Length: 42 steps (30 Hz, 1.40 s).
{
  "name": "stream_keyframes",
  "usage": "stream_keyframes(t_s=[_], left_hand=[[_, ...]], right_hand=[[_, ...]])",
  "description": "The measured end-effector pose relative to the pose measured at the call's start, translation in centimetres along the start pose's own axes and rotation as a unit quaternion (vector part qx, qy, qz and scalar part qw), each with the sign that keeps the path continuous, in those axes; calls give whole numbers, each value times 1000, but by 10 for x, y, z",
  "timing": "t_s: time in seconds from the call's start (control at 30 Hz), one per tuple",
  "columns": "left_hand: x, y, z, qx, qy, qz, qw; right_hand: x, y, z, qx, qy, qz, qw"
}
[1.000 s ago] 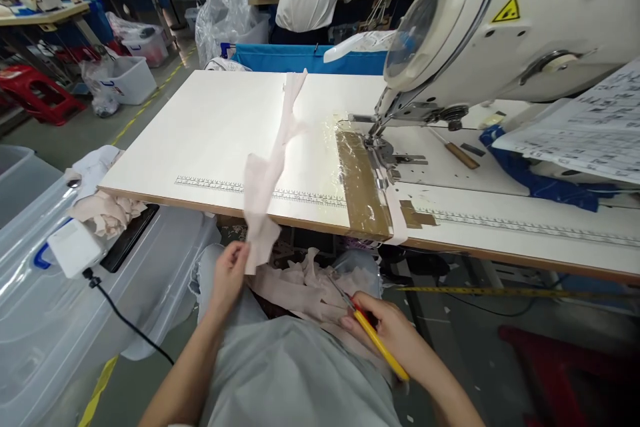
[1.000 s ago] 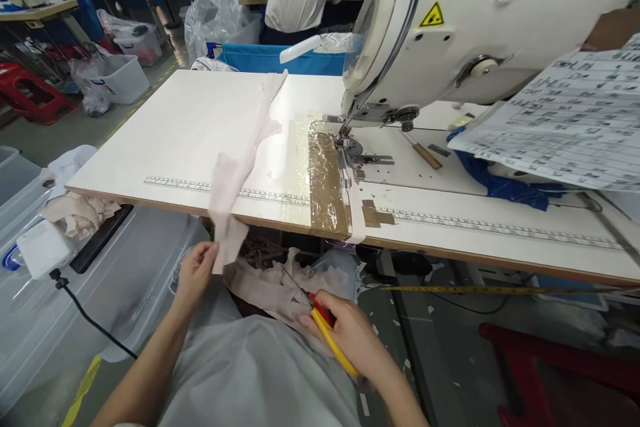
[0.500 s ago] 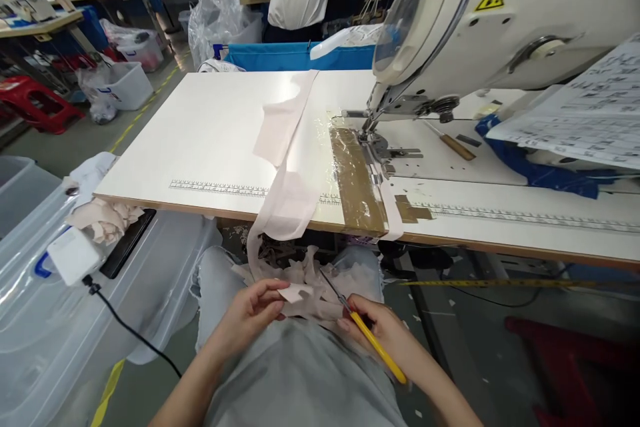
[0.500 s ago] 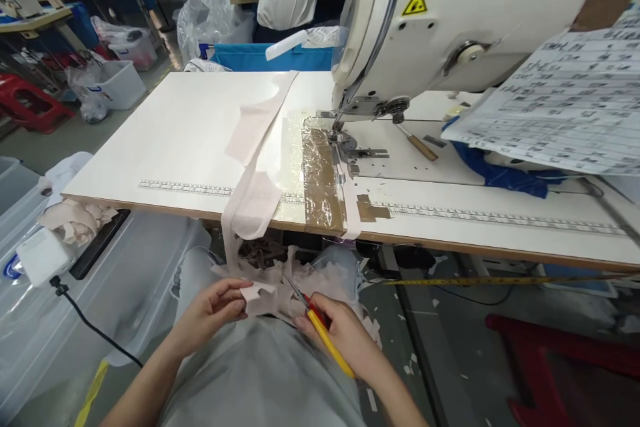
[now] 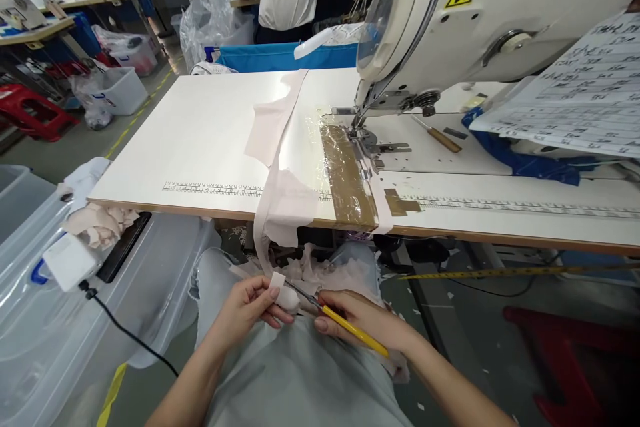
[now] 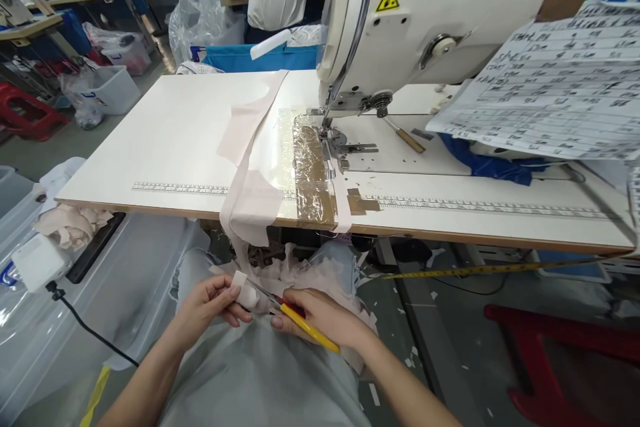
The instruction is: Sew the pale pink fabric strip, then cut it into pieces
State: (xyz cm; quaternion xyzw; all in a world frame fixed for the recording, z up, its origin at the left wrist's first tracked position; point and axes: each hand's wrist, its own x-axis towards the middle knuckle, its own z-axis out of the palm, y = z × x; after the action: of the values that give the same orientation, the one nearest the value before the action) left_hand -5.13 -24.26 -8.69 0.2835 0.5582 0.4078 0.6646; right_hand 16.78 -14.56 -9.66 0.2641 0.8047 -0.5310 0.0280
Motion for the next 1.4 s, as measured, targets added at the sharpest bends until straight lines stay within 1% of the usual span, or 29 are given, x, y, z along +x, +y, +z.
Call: stream_keyframes(t_s=[0.13, 0.27, 0.5, 0.67, 0.8, 0.87, 0.97, 1.03, 1.2, 1.27, 1.33, 1.4], left_hand=[[0, 4, 0, -23, 11, -30, 999], [1, 1, -3, -27, 18, -39, 999], [4, -10, -7, -29, 16, -30, 999], [3, -9, -7, -30, 15, -25, 999], [3, -10, -7, -35, 23, -20, 999], [4, -10, -6, -37, 25, -22, 999], [4, -10, -3, -38, 24, -27, 999], [4, -9, -2, -38, 18, -29, 999], [5, -9, -1, -38, 20, -29, 999], [6, -12, 4, -40, 19, -30, 999], [6, -13, 12, -43, -3, -36, 998], [4, -7, 20, -30, -59, -45, 997]], right_hand=[[5, -3, -2, 7, -19, -10, 1000], [6, -9, -3, 8, -25, -4, 1000], [5, -9, 1, -112, 21, 16, 993], [7, -5, 7, -145, 43, 13, 988], [7, -2, 11, -144, 59, 26, 987], [7, -3, 12, -162, 68, 30, 984], [8, -7, 11, -208, 77, 19, 975], [9, -10, 11, -220, 79, 14, 972], [11, -8, 11, -182, 76, 48, 979], [11, -8, 13, -139, 94, 55, 984], [13, -10, 16, -67, 125, 40, 989], [14, -13, 21, 23, 152, 8, 988]])
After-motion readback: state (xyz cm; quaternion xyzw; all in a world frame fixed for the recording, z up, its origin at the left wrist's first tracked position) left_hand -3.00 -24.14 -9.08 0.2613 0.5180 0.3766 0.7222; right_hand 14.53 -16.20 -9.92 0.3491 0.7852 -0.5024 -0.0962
